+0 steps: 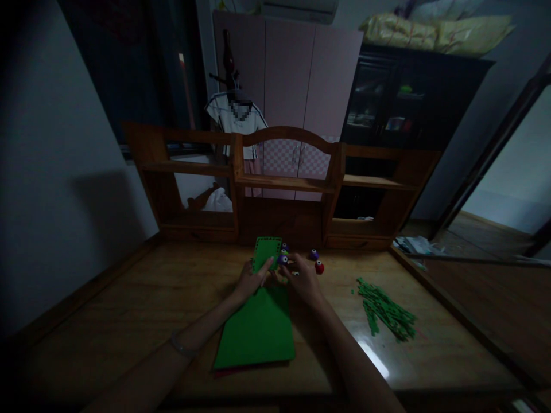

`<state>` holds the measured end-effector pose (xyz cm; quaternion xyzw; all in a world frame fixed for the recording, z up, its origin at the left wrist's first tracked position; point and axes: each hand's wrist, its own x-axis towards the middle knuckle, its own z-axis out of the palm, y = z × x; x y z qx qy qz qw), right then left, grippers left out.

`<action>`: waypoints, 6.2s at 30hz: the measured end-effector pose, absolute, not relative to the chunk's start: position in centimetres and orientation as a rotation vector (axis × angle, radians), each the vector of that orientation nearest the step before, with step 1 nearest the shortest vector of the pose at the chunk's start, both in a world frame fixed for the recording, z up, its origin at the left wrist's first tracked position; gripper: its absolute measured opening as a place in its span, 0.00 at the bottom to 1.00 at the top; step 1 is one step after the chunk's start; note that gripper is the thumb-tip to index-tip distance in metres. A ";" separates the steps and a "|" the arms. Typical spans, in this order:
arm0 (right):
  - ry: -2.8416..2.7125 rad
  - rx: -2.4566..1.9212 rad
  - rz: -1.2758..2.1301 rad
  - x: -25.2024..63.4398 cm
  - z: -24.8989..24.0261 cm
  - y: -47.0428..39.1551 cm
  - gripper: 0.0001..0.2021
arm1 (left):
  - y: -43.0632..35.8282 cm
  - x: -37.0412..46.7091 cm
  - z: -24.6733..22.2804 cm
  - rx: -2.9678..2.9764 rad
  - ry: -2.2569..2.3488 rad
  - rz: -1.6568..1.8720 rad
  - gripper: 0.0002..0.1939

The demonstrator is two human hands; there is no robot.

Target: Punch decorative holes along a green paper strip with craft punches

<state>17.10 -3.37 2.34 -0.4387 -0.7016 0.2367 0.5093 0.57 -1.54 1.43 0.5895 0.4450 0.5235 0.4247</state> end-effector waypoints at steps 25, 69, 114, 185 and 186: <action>-1.707 -1.044 0.579 17.4 2.3 -3.3 0.14 | -1.6 0.3 1.7 1.465 1.119 1.287 0.21; -1.541 -1.064 0.875 17.1 1.8 -2.2 0.21 | -0.6 0.1 0.2 1.591 1.150 1.209 0.23; -1.460 -1.060 1.122 16.4 2.9 -3.7 0.19 | -1.6 0.0 2.2 1.624 1.028 1.239 0.22; -1.574 -1.066 1.201 17.0 2.7 -3.3 0.18 | -1.2 -0.2 1.9 1.724 1.070 1.262 0.23; -1.576 -1.059 1.197 17.0 2.7 -3.3 0.18 | -1.2 -0.2 1.9 1.719 1.074 1.259 0.23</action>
